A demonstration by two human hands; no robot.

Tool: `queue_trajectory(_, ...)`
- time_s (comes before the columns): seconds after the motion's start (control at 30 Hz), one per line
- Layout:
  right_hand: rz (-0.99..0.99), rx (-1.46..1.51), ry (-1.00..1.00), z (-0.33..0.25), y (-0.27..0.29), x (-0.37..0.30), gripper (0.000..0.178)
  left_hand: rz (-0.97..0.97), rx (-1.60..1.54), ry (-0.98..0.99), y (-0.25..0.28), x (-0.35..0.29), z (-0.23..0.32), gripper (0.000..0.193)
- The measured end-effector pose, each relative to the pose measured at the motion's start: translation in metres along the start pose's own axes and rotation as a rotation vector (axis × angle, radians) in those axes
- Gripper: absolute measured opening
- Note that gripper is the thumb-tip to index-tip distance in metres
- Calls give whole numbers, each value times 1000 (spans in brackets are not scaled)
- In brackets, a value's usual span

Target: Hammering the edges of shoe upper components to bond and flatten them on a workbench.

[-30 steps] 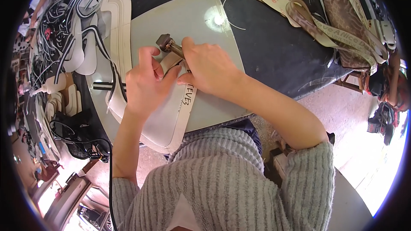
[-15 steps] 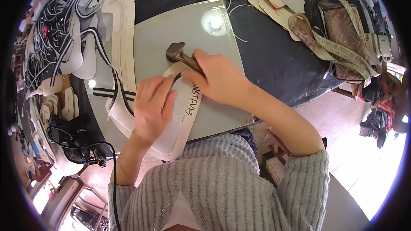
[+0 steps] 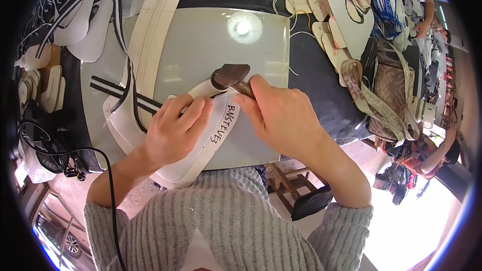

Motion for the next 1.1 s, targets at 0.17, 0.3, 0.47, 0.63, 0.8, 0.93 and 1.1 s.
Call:
queue_trajectory(0.17, -148, -158, 25, 1, -8, -12, 30, 5, -15, -12, -1, 1, 0, 32)
queue_trajectory(0.3, -108, -59, -21, -1, 3, -10, 28, 3, -5, -2, -3, 0, 1, 30)
queue_trajectory(0.47, -197, -114, 22, -2, -11, -10, 25, 34, 29, -43, -1, 2, 2, 28)
queue_trajectory(0.63, -22, 89, -5, -8, 14, -3, 27, 40, 41, -47, 0, 1, 1, 27)
queue_trajectory(0.8, -227, -114, 6, -3, -15, -17, 24, 86, 68, -77, 0, 0, 1, 27)
queue_trajectory(0.93, -35, -19, -3, -6, -4, -13, 27, 31, 8, -3, -1, -2, -1, 29)
queue_trajectory(1.1, -187, -169, -19, -2, -28, -22, 28, 9, -63, 33, 0, -1, -4, 30)
Point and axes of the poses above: each hand's wrist, its own x-axis towards the middle knuckle, its own y-axis out of the back of the hand, z = x × y, the point moved 8 cm from there along x, towards the middle knuckle, and after that the axes turned 14 degrees about -x, right-handed, at the moved point
